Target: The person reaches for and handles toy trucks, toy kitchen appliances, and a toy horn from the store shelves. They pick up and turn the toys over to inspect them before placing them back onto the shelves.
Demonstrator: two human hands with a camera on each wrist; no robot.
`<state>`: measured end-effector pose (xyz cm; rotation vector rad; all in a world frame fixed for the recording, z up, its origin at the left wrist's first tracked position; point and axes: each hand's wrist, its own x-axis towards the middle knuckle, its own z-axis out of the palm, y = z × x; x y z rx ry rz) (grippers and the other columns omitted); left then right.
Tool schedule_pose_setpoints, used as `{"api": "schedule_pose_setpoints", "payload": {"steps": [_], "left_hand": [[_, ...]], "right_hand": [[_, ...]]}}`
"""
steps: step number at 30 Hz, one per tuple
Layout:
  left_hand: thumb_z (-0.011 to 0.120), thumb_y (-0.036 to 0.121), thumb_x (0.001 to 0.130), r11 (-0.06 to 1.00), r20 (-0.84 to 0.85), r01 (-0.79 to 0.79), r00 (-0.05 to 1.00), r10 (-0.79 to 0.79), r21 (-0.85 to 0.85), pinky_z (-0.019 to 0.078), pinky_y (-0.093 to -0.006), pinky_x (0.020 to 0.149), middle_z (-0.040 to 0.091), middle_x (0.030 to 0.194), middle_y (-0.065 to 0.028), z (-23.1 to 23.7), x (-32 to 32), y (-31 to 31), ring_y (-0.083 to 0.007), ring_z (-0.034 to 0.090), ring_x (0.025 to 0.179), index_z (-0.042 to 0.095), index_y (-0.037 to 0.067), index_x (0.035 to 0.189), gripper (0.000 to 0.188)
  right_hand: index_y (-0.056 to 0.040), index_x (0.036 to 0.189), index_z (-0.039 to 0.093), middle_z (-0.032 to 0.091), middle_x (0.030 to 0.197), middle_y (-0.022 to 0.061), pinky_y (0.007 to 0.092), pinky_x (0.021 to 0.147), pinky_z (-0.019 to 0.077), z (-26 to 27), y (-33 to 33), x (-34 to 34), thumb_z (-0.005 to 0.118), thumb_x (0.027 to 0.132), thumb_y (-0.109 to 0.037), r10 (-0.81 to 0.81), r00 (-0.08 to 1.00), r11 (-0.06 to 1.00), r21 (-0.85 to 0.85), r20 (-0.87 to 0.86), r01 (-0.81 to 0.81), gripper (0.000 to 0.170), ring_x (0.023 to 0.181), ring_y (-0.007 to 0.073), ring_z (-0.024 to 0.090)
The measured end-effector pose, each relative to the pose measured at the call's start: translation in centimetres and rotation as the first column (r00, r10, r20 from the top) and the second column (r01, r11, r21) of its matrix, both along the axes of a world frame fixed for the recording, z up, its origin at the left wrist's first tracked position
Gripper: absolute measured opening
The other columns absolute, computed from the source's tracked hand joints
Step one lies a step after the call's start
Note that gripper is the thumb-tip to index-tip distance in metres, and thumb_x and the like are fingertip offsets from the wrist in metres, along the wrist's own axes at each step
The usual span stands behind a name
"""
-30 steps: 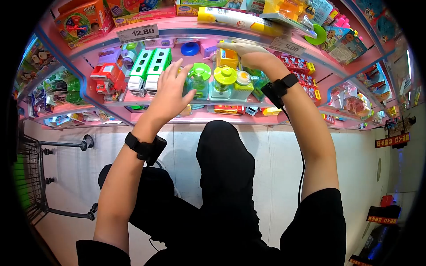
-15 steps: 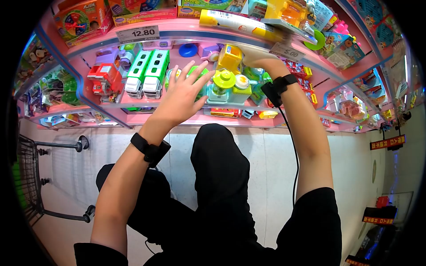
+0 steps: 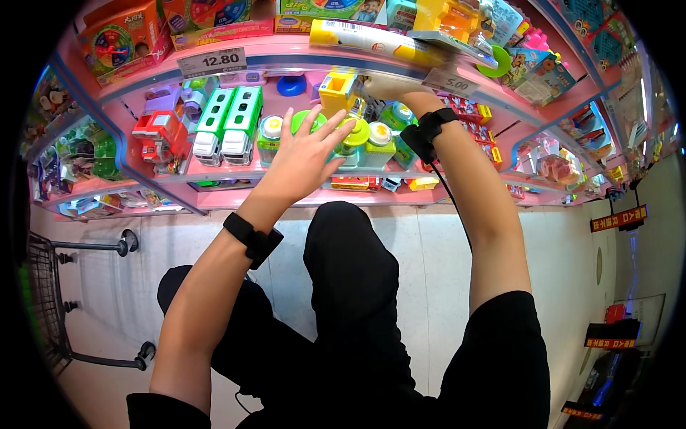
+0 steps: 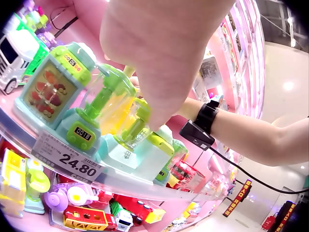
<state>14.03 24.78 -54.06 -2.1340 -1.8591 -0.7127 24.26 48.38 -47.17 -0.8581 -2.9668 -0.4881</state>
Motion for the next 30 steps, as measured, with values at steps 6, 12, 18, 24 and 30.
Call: {"api": "schedule_pose_setpoints", "payload": {"steps": [6,12,18,24,30], "left_hand": [[0.068,0.024,0.086,0.999,0.061,-0.008,0.998,0.010,-0.041,0.0175,-0.0617,0.115,0.044,0.151,-0.0031,-0.2,0.4,0.2,-0.0343,0.034,0.141,0.040,0.017,0.147,0.067],[0.069,0.019,0.085,0.998,0.085,0.014,0.996,-0.008,-0.062,0.0171,-0.0606,0.116,0.043,0.151,-0.0038,0.3,0.5,-0.1,-0.0356,0.035,0.140,0.037,0.016,0.148,0.070],[0.068,0.017,0.085,0.997,0.101,0.029,0.995,-0.022,-0.071,0.0168,-0.0604,0.116,0.043,0.151,-0.0037,0.4,0.3,-0.1,-0.0370,0.036,0.139,0.036,0.017,0.149,0.072],[0.069,0.017,0.084,0.994,0.129,0.034,0.991,-0.021,-0.101,0.0167,-0.0606,0.116,0.044,0.151,-0.0041,0.4,0.6,0.2,-0.0376,0.035,0.140,0.035,0.018,0.149,0.073],[0.068,0.018,0.085,0.995,0.120,0.032,0.993,-0.021,-0.096,0.0171,-0.0618,0.115,0.043,0.152,-0.0056,0.5,0.6,0.2,-0.0382,0.035,0.140,0.036,0.018,0.148,0.071]], "right_hand": [[-0.0135,0.121,0.062,0.067,0.113,0.0135,0.0424,0.092,0.0496,-1.3,-0.5,-1.3,0.068,0.078,-0.019,0.523,0.845,0.853,0.068,-0.117,-0.518,0.044,0.104,0.0324,0.063],[-0.0141,0.120,0.062,0.064,0.123,0.0119,0.0373,0.096,0.0470,-0.3,1.2,-0.6,0.067,0.077,-0.026,0.140,0.989,0.982,-0.134,0.050,-0.132,0.045,0.109,0.0296,0.059],[-0.0077,0.125,0.062,0.065,0.119,0.0066,0.0320,0.097,0.0420,-2.2,5.6,5.9,0.067,0.081,-0.048,-0.295,0.945,0.680,-0.726,-0.139,0.106,0.059,0.109,0.0204,0.057],[-0.0031,0.129,0.061,0.065,0.117,0.0060,0.0280,0.092,0.0447,-2.2,3.5,8.6,0.062,0.090,-0.039,-0.421,0.853,0.437,-0.893,-0.310,-0.109,0.053,0.102,0.0160,0.060],[-0.0026,0.126,0.064,0.069,0.113,0.0100,0.0260,0.085,0.0504,-2.6,1.8,7.5,0.060,0.093,-0.014,-0.610,0.638,0.432,-0.872,-0.470,-0.228,0.035,0.094,0.0170,0.068]]}}
